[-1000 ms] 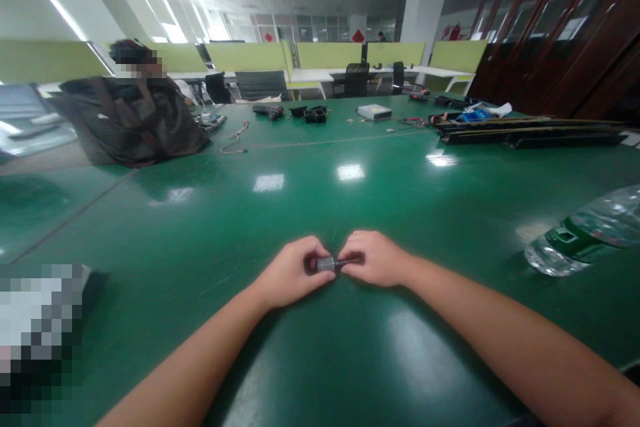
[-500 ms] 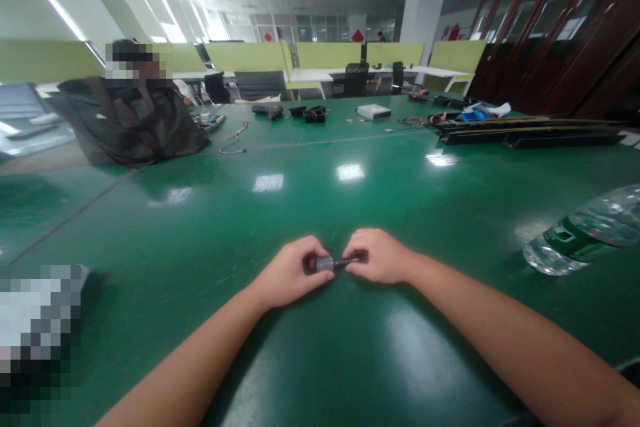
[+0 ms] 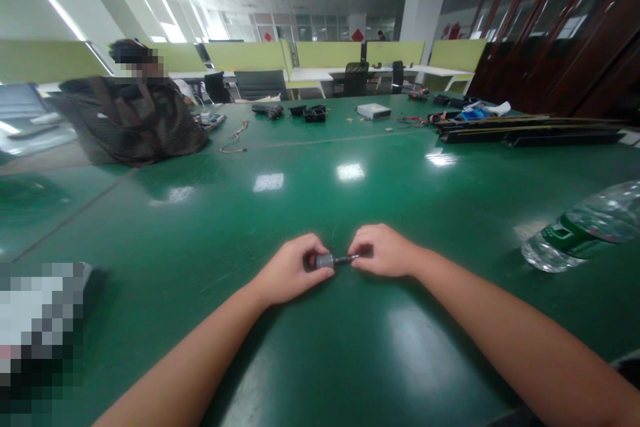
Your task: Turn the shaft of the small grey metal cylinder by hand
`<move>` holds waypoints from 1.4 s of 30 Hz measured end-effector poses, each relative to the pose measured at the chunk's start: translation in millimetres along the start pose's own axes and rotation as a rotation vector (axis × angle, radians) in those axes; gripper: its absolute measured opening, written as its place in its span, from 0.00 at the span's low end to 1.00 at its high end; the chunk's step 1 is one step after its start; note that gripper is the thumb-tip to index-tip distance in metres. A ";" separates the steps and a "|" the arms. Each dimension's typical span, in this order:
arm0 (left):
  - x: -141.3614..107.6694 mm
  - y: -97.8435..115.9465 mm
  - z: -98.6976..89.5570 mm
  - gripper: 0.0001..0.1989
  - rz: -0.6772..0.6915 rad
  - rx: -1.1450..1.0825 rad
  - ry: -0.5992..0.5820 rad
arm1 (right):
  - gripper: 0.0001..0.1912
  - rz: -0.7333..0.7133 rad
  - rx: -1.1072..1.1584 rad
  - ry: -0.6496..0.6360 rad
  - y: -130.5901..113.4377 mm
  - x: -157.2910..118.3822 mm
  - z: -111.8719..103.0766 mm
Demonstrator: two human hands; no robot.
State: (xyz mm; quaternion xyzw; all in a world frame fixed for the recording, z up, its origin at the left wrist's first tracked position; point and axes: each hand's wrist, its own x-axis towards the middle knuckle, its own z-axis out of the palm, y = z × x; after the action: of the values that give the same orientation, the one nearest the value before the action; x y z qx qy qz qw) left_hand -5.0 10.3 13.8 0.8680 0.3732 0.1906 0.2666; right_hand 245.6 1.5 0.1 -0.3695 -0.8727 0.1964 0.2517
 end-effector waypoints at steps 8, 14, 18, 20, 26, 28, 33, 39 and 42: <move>-0.8 0.8 -0.5 0.10 -0.003 -0.018 0.001 | 0.05 0.049 0.020 -0.025 -0.5 -1.4 -5.5; -0.5 -0.3 0.0 0.11 -0.008 -0.007 0.000 | 0.06 0.102 0.022 -0.075 5.3 -3.6 -14.6; -0.6 -0.5 -0.6 0.12 -0.009 0.015 -0.006 | 0.06 0.185 0.050 -0.098 14.2 -6.5 -23.5; -0.6 -0.3 -0.7 0.12 -0.013 0.015 -0.009 | 0.07 0.189 0.074 -0.102 17.0 -7.2 -24.9; 0.2 -0.5 2.9 0.11 -0.015 0.010 0.009 | 0.10 0.186 0.177 -0.024 8.8 1.8 -1.0; -0.1 -1.0 3.8 0.11 -0.004 0.023 0.028 | 0.12 0.191 0.201 0.018 1.8 7.3 11.3; -0.8 -1.5 1.9 0.11 0.043 0.016 0.019 | 0.07 0.011 0.039 0.068 -7.1 13.2 22.8; 1.2 -1.3 2.0 0.10 -0.001 -0.028 0.020 | 0.07 -0.063 -0.004 0.073 -3.8 10.0 19.7; 1.6 -1.9 2.9 0.10 -0.007 -0.034 0.021 | 0.08 -0.080 -0.021 0.074 -3.7 9.7 20.5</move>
State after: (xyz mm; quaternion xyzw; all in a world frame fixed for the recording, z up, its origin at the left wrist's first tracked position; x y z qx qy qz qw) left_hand -3.5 11.7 10.7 0.8599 0.3756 0.2054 0.2781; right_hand 225.8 3.1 -11.3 -0.3439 -0.8789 0.1635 0.2874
